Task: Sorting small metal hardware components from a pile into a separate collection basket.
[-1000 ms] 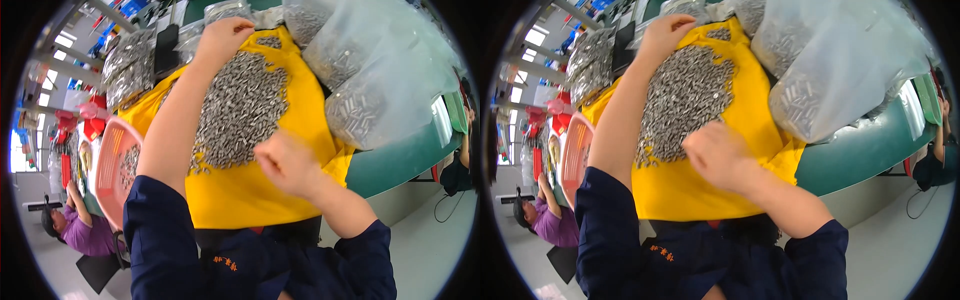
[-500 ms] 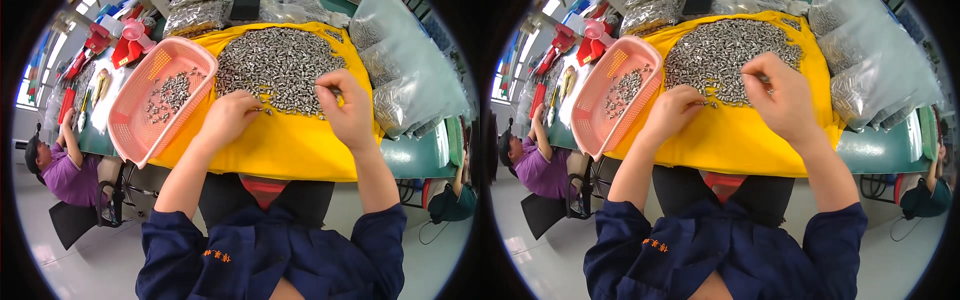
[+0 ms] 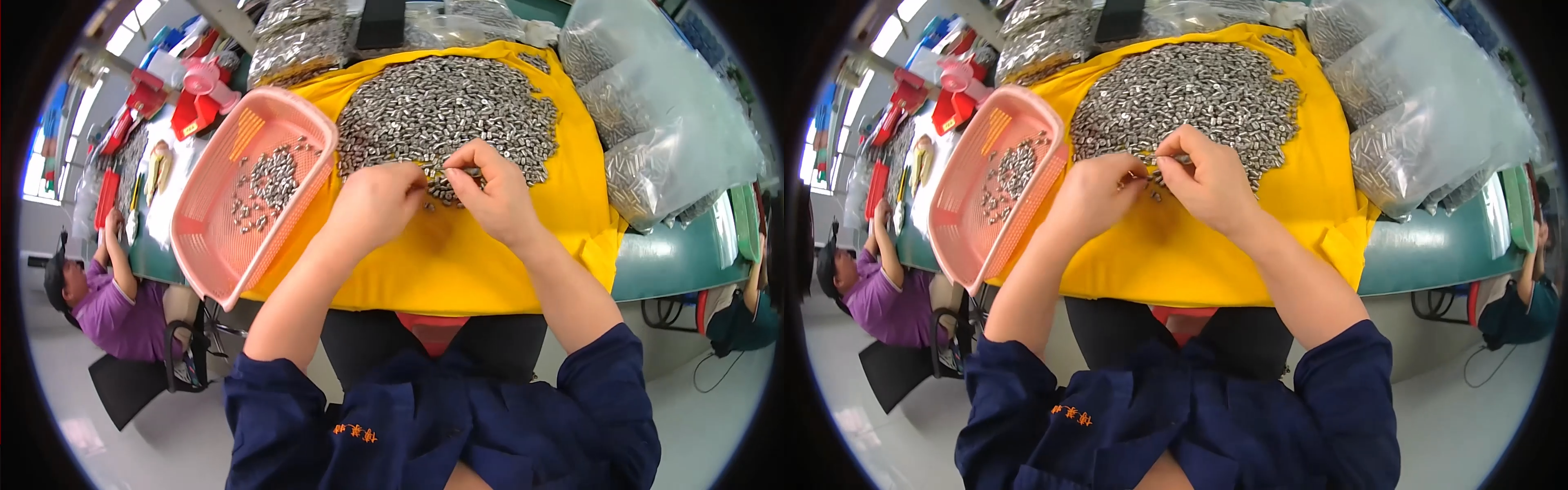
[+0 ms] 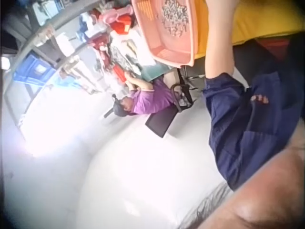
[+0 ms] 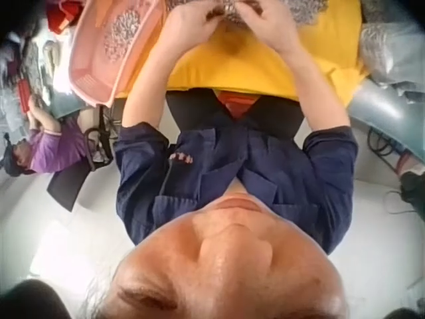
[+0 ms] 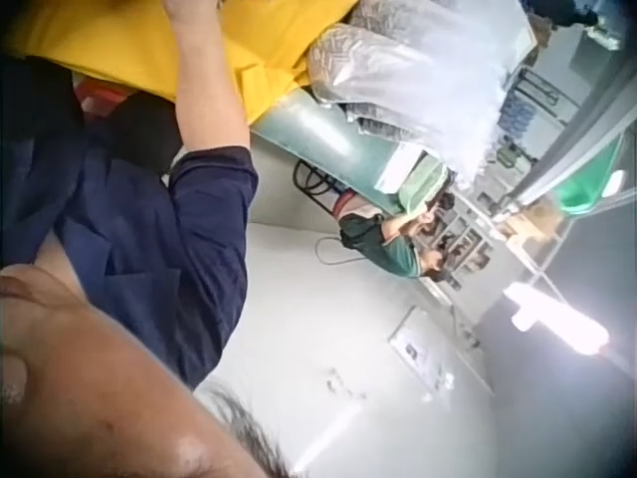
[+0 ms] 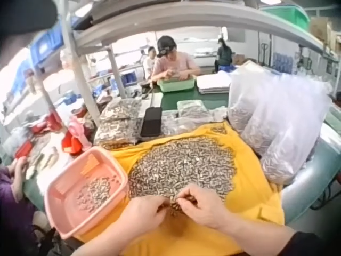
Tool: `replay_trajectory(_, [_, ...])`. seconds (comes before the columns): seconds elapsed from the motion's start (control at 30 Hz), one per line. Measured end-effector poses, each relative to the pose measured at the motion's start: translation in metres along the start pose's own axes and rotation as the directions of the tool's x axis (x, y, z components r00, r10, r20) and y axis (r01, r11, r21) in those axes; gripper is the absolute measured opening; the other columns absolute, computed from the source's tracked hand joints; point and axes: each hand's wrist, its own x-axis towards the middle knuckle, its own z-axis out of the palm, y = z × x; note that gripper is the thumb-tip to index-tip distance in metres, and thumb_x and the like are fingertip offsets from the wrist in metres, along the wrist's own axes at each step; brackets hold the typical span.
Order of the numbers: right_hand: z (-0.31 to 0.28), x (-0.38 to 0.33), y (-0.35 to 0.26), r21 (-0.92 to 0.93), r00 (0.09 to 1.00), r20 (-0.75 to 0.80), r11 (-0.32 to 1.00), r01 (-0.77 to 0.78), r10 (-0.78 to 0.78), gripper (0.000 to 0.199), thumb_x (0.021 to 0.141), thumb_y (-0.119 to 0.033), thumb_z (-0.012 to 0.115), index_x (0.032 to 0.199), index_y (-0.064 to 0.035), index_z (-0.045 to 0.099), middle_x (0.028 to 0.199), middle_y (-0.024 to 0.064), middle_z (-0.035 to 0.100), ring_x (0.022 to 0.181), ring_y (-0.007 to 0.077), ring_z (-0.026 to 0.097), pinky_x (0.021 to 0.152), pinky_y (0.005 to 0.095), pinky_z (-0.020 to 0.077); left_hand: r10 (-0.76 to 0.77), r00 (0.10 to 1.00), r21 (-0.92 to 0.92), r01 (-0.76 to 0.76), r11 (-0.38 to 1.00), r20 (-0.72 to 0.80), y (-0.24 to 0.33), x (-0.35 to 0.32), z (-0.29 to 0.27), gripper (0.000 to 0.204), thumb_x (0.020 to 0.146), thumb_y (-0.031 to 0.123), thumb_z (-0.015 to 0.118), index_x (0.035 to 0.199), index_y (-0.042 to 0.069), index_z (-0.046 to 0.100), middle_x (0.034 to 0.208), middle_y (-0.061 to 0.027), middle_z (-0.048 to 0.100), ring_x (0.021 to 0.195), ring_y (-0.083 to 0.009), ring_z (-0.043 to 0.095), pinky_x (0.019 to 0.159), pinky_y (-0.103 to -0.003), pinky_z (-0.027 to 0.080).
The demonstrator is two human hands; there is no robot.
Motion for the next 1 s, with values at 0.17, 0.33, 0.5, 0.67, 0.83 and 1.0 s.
replay_trajectory(0.17, [-0.009,0.005,0.003,0.141,0.996,-0.056,0.988,-0.060,0.068,0.008,0.077,-0.008,0.051,0.083,-0.0026,0.050,0.073,0.0032,0.054,0.064,0.0078,0.050,0.056,0.0218,0.0417,-0.172,0.982,-0.880,0.144,0.453,0.072,0.001,0.024,0.009,0.013,0.075,-0.005,0.054,0.088,-0.003,0.056,0.082,-0.0076,0.059,0.074,-0.0136,0.058,0.067,-0.023,0.048])
replay_trajectory(0.33, [-0.018,0.008,0.005,0.108,0.996,-0.001,0.990,-0.092,0.093,0.007,0.077,-0.008,0.051,0.082,-0.0029,0.050,0.072,0.0013,0.052,0.063,0.0065,0.047,0.056,0.0212,0.0406,-0.149,0.977,-0.895,0.201,0.398,0.153,-0.005,0.026,0.015,0.013,0.076,-0.001,0.055,0.089,-0.003,0.058,0.083,-0.0061,0.060,0.074,-0.0119,0.058,0.068,-0.022,0.047])
replay_trajectory(0.5, [-0.015,0.006,0.000,0.086,0.989,0.058,0.986,-0.142,0.138,0.006,0.077,-0.007,0.051,0.080,-0.0027,0.049,0.071,0.0012,0.052,0.064,0.0070,0.048,0.057,0.0217,0.0414,-0.127,0.978,-0.949,0.194,0.248,0.167,-0.009,0.022,0.017,0.013,0.078,-0.001,0.054,0.090,-0.003,0.058,0.082,-0.0072,0.060,0.074,-0.0128,0.058,0.069,-0.022,0.047])
replay_trajectory(0.67, [-0.016,0.005,0.000,0.074,0.989,0.043,0.987,-0.143,0.140,0.006,0.077,-0.007,0.051,0.079,-0.0025,0.048,0.071,0.0010,0.051,0.065,0.0073,0.048,0.058,0.0223,0.0419,-0.113,0.979,-0.942,0.195,0.273,0.170,-0.006,0.022,0.018,0.014,0.078,-0.001,0.053,0.091,-0.003,0.058,0.082,-0.0071,0.060,0.074,-0.0125,0.058,0.069,-0.022,0.047])
replay_trajectory(0.83, [-0.015,0.004,-0.008,-0.186,0.993,0.062,0.979,-0.088,0.101,0.004,0.074,-0.004,0.050,0.076,-0.0037,0.047,0.069,0.0061,0.052,0.061,0.0153,0.051,0.055,0.0267,0.0418,-0.128,0.983,-0.912,0.169,0.373,0.130,-0.006,0.021,0.020,0.013,0.077,-0.001,0.055,0.089,-0.003,0.059,0.081,-0.0068,0.060,0.073,-0.0107,0.058,0.067,-0.021,0.047])
replay_trajectory(1.0, [-0.005,0.005,0.005,-0.468,0.944,0.041,0.829,0.307,-0.327,0.007,0.072,-0.003,0.050,0.074,-0.0048,0.044,0.066,0.0105,0.051,0.063,0.0276,0.051,0.054,0.0364,0.0411,-0.173,0.982,-0.781,0.169,0.601,0.079,-0.007,0.021,0.023,0.014,0.075,0.001,0.057,0.088,-0.001,0.061,0.081,-0.0051,0.061,0.070,-0.0084,0.057,0.064,-0.020,0.045])
